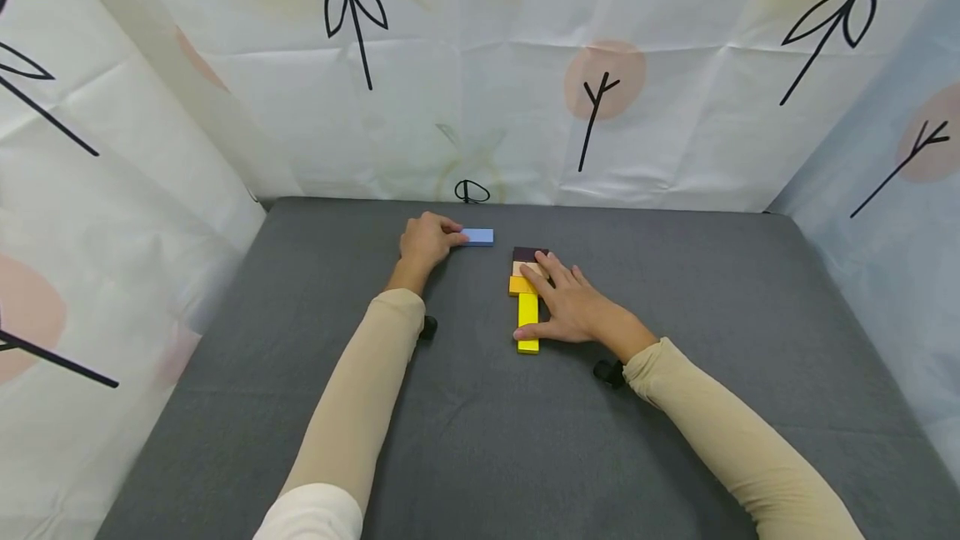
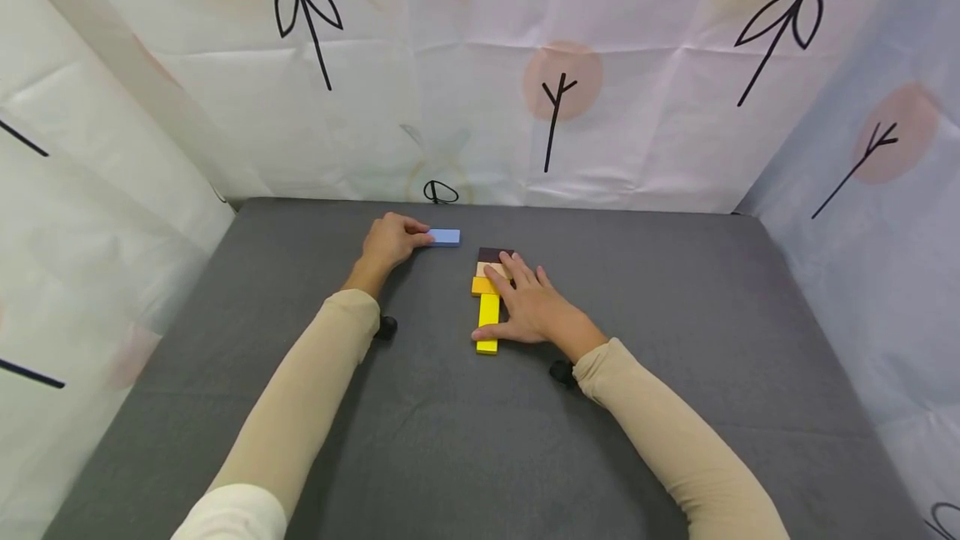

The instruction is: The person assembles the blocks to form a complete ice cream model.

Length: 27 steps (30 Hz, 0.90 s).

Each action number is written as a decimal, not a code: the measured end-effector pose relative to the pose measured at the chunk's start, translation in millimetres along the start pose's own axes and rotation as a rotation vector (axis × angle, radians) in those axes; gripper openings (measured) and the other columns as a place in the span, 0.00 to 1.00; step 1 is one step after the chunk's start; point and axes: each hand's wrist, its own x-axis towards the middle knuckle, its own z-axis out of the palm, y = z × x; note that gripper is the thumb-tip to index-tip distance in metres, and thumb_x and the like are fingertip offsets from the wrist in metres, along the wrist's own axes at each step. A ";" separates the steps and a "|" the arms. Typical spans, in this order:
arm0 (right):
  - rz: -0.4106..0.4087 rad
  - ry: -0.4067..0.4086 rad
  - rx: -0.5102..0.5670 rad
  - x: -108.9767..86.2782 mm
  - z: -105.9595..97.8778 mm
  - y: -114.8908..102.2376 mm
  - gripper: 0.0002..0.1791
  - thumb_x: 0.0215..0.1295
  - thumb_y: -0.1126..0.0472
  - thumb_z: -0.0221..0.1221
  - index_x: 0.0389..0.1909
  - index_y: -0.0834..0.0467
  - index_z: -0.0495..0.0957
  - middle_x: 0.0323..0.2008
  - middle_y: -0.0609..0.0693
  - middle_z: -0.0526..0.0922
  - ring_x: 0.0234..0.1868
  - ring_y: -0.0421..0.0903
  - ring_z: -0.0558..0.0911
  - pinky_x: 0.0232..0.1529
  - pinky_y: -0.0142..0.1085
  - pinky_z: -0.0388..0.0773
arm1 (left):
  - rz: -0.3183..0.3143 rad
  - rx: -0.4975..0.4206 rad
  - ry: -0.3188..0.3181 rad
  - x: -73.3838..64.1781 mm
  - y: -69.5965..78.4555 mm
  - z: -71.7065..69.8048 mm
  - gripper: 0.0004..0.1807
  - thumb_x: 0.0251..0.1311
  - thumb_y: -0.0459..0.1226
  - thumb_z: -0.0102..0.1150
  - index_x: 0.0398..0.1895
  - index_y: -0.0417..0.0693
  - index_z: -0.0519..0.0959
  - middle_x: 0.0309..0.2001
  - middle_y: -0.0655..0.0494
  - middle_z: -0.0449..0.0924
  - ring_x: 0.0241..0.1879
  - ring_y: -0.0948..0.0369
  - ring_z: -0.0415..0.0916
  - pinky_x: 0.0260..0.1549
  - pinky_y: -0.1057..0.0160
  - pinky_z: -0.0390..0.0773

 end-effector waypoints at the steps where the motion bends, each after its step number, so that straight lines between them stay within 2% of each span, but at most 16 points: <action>1: 0.000 0.001 0.002 -0.1 -0.2 0.1 0.61 0.60 0.23 0.58 0.84 0.48 0.41 0.84 0.58 0.36 0.85 0.59 0.40 0.81 0.63 0.42 | -0.001 0.003 -0.001 -0.2 1.6 0.9 0.17 0.62 0.54 0.68 0.51 0.63 0.89 0.50 0.60 0.89 0.62 0.49 0.76 0.63 0.45 0.73; 13: 0.003 -0.003 0.000 0.1 -0.5 1.1 0.62 0.60 0.22 0.57 0.84 0.48 0.41 0.84 0.57 0.36 0.85 0.59 0.40 0.81 0.64 0.42 | 0.000 0.018 0.000 -3.2 21.2 15.1 0.17 0.63 0.54 0.67 0.52 0.63 0.88 0.51 0.60 0.89 0.58 0.51 0.78 0.61 0.48 0.76; 20: 0.000 0.005 -0.005 -1.0 -2.1 -0.2 0.61 0.60 0.23 0.58 0.84 0.49 0.42 0.84 0.58 0.37 0.84 0.60 0.40 0.80 0.65 0.43 | 0.026 0.010 -0.001 -7.5 29.7 17.8 0.17 0.63 0.52 0.68 0.52 0.60 0.88 0.51 0.58 0.89 0.58 0.50 0.78 0.61 0.49 0.76; 27: -0.012 0.022 -0.005 -0.6 -1.9 -0.5 0.61 0.60 0.24 0.59 0.84 0.50 0.44 0.84 0.60 0.39 0.84 0.61 0.42 0.80 0.66 0.44 | 0.061 0.015 0.002 -8.6 31.7 20.7 0.17 0.63 0.52 0.68 0.51 0.60 0.89 0.49 0.58 0.89 0.58 0.50 0.78 0.60 0.49 0.77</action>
